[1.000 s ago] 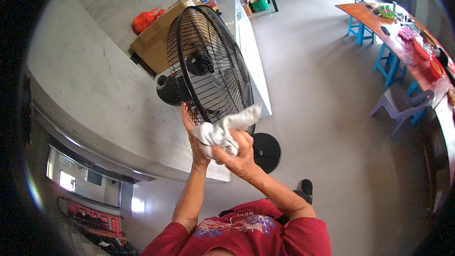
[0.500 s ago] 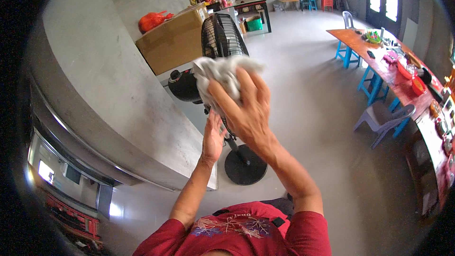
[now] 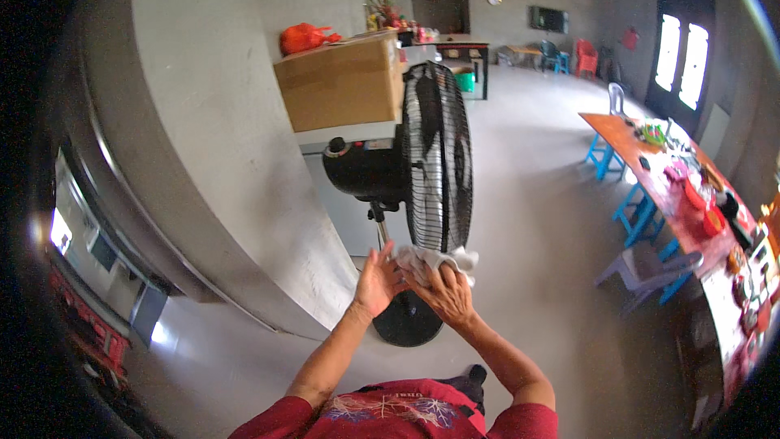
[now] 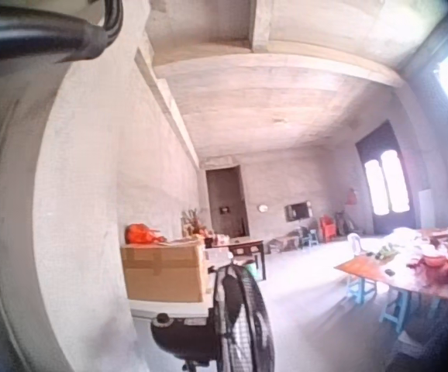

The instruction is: The person wipes the front and back wire cages of a standing fan with a white cloth. They then proceed to wipe the fan's vertical pole and the circular base, cleaning the entire unit from top to bottom.

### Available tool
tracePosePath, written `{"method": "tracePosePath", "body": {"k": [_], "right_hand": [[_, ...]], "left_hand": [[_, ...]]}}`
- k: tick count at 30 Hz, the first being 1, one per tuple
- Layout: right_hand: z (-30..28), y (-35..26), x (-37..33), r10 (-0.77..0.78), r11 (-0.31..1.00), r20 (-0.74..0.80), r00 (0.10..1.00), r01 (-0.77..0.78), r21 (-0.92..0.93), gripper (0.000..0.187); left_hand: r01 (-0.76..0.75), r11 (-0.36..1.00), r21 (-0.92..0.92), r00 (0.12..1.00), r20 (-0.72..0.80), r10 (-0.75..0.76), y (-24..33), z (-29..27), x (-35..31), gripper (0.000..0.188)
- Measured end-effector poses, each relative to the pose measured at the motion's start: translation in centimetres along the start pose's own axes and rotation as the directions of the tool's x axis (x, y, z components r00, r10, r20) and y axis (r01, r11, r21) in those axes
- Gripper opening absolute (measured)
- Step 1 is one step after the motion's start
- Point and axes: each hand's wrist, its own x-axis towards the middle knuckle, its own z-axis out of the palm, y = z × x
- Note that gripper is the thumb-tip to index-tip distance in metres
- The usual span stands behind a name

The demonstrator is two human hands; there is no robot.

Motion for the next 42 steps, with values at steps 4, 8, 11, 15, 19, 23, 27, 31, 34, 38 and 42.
{"method": "tracePosePath", "body": {"k": [4,8,11,15,19,23,27,31,34,38,42], "right_hand": [[0.8,0.1,-5.0,0.044,0.994,0.209,0.977,-0.065,0.093,0.048],[-2.6,0.6,-2.3,0.024,0.984,0.209,0.978,-0.059,0.165,0.047],[-6.1,1.7,4.7,0.07,0.991,-0.1,0.993,-0.058,0.121,0.041],[-5.7,2.5,11.1,0.097,0.995,-0.195,0.976,-0.09,0.041,0.043],[-2.5,1.5,8.4,-0.005,0.999,-0.039,0.999,0.004,-0.035,0.04],[0.0,0.1,1.7,-0.068,0.993,0.142,0.988,0.052,0.109,0.037],[1.5,0.0,-3.9,0.056,0.983,0.324,0.945,-0.108,0.145,0.045],[1.0,0.8,-6.6,0.368,0.871,0.535,0.761,-0.483,0.087,0.042],[-1.4,2.4,-4.9,0.652,0.622,0.401,0.643,-0.757,0.203,0.054],[-3.1,3.3,2.0,0.729,0.596,0.118,0.674,-0.71,0.375,0.058],[0.9,1.6,0.8,0.695,0.677,-0.108,0.71,-0.598,0.429,0.063]], "left_hand": [[0.124,0.99,0.063,0.987,-0.114,-0.117,-2.0,-0.4,0.7,0.077],[0.175,0.977,-0.124,0.952,-0.231,-0.2,-2.5,-1.1,1.4,0.083],[0.159,0.941,-0.299,0.939,-0.25,-0.238,-4.6,-3.1,4.6,0.071],[0.192,0.866,-0.461,0.952,-0.128,-0.279,-3.8,-2.1,5.5,0.072],[0.162,0.839,-0.52,0.986,0.112,-0.122,-4.2,-1.2,7.6,0.082],[0.142,0.807,-0.574,0.989,0.043,-0.144,-4.9,-1.5,6.8,0.064],[0.224,0.859,-0.461,0.943,-0.119,-0.31,-4.2,-2.4,6.8,0.073],[0.274,0.913,-0.303,0.941,-0.113,-0.32,-3.9,-3.0,6.0,0.072],[0.215,0.977,-0.007,0.946,-0.247,-0.21,-3.1,-2.4,5.1,0.083],[-0.054,0.92,0.388,0.98,-0.159,0.124,-2.3,-1.0,4.2,0.098],[-0.121,0.887,0.445,0.989,-0.022,0.145,-2.2,1.5,4.7,0.095]]}}
